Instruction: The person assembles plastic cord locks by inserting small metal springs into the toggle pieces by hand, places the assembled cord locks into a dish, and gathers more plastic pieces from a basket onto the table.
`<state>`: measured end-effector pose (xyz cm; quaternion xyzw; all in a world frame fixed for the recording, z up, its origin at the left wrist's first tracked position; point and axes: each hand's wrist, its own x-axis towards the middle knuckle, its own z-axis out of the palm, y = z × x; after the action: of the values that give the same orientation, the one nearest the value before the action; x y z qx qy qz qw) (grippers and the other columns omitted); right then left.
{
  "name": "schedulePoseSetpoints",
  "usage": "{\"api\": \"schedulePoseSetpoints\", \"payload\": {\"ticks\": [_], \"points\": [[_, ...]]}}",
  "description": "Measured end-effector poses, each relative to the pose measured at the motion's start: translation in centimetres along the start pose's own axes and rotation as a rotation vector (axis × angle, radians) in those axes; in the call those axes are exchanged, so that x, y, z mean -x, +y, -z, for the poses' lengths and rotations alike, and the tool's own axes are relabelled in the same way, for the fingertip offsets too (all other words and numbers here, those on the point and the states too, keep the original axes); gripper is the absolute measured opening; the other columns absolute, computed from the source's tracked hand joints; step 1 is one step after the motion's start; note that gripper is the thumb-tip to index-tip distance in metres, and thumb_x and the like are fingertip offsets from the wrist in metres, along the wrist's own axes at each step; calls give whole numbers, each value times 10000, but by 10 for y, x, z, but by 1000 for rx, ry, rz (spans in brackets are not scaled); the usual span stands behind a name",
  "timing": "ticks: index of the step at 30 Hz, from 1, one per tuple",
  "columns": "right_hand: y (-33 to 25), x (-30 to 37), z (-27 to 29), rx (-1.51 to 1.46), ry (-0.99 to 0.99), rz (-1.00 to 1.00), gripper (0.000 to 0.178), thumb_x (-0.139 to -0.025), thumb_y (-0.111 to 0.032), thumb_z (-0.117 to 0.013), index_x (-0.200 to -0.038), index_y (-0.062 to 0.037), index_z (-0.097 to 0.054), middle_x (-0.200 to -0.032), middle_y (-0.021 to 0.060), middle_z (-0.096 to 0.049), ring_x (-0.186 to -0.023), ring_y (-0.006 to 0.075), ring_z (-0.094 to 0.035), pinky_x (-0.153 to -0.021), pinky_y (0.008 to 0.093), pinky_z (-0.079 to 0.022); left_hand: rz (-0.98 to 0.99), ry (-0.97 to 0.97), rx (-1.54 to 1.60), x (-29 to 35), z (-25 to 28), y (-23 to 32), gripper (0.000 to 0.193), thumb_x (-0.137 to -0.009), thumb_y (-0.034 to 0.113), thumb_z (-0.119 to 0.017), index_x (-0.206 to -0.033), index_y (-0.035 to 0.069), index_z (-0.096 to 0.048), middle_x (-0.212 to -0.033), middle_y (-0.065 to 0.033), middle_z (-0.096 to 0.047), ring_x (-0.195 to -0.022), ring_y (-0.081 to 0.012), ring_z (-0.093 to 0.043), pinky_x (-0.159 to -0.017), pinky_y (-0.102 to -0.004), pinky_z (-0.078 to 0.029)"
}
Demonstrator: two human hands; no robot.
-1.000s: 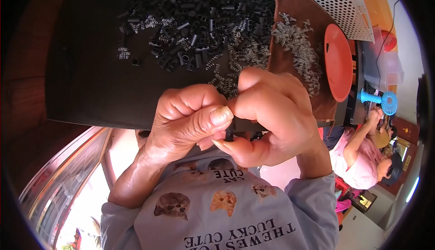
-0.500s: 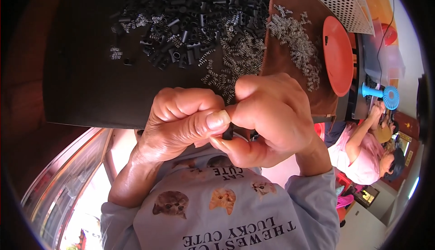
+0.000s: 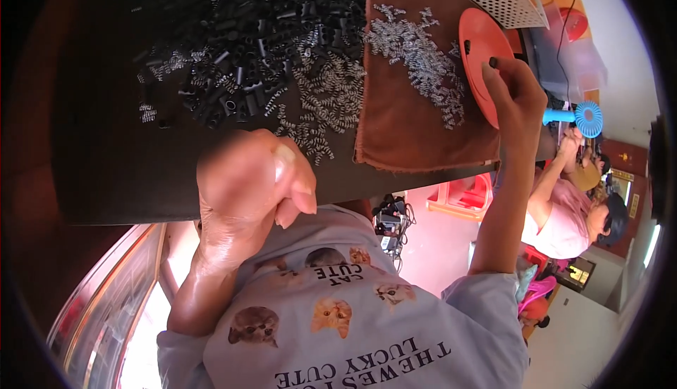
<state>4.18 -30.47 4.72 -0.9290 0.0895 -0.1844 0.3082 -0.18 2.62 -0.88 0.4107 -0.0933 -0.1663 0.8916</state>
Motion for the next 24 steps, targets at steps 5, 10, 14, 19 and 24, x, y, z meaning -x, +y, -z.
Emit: {"api": "schedulePoseSetpoints", "payload": {"ticks": [5,10,14,19,24], "points": [[20,-6,7,109,-47,59,203,-865,-140,-735,-977,17,-670,-756,-47,-541,-691,29,-467,-626,188,-386,-61,137,168,1,-2,-4,552,-1065,432,-266,-818,19,-537,-679,-148,-563,-470,-140,-410,-471,-241,-370],[-35,18,-18,-139,-240,332,77,-894,-39,-662,-963,-8,-646,-799,12,-575,-697,90,-525,-633,215,-423,-124,178,163,5,-5,4,610,-1059,476,-179,-750,43,-477,-636,-120,-503,-434,-139,-357,-429,-256,-311],[-72,29,-51,-121,-463,669,178,-847,47,-650,-1018,-2,-645,-828,65,-565,-706,162,-553,-623,256,-436,-232,189,53,4,0,10,582,-1063,457,-195,-708,60,-427,-600,-84,-443,-416,-140,-316,-420,-276,-264],[-84,36,-84,-196,-545,723,216,-810,57,-657,-1014,-14,-651,-837,83,-545,-689,208,-573,-602,305,-468,-256,210,72,8,6,9,600,-1058,477,-186,-696,62,-425,-597,-83,-442,-434,-151,-327,-453,-291,-278],[-106,35,-100,-56,-598,783,270,-751,51,-670,-997,-59,-664,-867,66,-548,-654,239,-588,-557,344,-481,-261,181,40,18,6,2,718,-1025,572,-164,-730,27,-526,-623,-157,-550,-523,-167,-444,-494,-256,-363]]}}
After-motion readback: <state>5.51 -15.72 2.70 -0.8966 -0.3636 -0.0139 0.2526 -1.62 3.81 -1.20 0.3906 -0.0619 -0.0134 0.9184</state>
